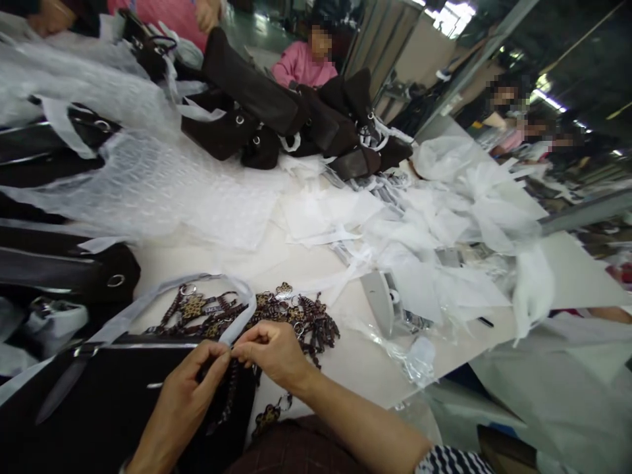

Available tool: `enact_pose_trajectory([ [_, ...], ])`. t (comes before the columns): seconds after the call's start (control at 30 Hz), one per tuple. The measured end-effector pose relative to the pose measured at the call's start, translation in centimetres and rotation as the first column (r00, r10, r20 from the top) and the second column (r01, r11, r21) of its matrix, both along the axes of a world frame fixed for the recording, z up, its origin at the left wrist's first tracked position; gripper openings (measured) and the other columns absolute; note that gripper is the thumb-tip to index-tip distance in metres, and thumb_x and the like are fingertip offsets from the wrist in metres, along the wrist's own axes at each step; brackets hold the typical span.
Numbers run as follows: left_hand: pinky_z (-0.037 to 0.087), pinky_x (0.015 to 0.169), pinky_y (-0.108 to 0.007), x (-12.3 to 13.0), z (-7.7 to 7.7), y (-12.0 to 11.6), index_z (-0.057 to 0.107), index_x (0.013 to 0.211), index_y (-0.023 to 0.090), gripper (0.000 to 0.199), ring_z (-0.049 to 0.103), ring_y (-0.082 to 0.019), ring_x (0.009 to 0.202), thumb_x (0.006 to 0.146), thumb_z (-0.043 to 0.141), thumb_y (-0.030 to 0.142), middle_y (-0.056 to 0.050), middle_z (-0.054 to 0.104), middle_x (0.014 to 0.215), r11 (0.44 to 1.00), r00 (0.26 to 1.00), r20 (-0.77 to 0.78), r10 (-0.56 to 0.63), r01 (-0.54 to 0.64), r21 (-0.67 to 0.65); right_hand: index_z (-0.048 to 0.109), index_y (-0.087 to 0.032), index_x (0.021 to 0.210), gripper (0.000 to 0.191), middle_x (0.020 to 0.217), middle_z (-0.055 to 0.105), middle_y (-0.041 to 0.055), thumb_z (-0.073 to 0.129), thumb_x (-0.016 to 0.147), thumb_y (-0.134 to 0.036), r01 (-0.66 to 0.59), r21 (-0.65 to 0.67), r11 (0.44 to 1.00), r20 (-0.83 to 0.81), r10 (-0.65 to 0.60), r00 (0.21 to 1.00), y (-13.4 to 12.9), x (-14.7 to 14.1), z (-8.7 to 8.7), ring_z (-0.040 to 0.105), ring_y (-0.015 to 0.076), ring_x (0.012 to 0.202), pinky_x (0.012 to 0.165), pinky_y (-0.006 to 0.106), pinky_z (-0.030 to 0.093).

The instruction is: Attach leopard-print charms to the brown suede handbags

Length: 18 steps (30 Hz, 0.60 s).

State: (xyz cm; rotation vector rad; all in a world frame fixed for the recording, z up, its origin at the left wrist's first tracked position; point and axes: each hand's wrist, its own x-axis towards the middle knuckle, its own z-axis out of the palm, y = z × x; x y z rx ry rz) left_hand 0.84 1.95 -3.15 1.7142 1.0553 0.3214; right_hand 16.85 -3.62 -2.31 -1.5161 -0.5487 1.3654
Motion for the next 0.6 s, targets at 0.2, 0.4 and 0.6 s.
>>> enact_pose_trajectory([
  [0.2, 0.049, 0.073, -0.022, 0.1, -0.4, 0.2, 0.06, 0.085, 0.024, 0.032, 0.062, -0.018, 0.077, 0.084, 0.053, 0.056, 0.002, 0.066, 0.081, 1.0, 1.0, -0.009, -0.024, 0.024, 0.012, 0.071, -0.016, 0.067, 0.037, 0.057, 0.063, -0.0021, 0.083, 0.055, -0.049, 0.023, -0.036, 0.999, -0.025, -0.024, 0.999, 0.0, -0.1, 0.1, 0.055, 0.0094, 0.048, 0.049, 0.022, 0.045],
  [0.4, 0.052, 0.072, -0.021, 0.0, -0.8, 0.5, 0.06, 0.084, 0.024, 0.036, 0.065, -0.019, 0.078, 0.084, 0.051, 0.058, 0.001, 0.068, 0.08, 0.999, 0.998, -0.046, -0.035, 0.035, 0.015, 0.069, -0.015, 0.064, 0.043, 0.055, 0.062, -0.0021, 0.086, 0.048, -0.051, 0.076, -0.072, 0.995, -0.104, -0.083, 0.991, 0.3, 0.3, 0.1, 0.054, 0.0093, 0.047, 0.05, 0.022, 0.046],
  [0.6, 0.053, 0.072, -0.019, -0.6, -2.5, 0.4, 0.06, 0.086, 0.025, 0.035, 0.066, -0.017, 0.079, 0.083, 0.053, 0.059, 0.002, 0.068, 0.083, 0.998, 0.999, -0.029, -0.038, 0.04, 0.043, 0.071, -0.014, 0.068, 0.043, 0.057, 0.062, -0.002, 0.085, 0.05, -0.051, 0.054, -0.057, 0.997, -0.101, -0.06, 0.993, 0.0, -0.2, -0.9, 0.054, 0.009, 0.048, 0.051, 0.022, 0.047],
])
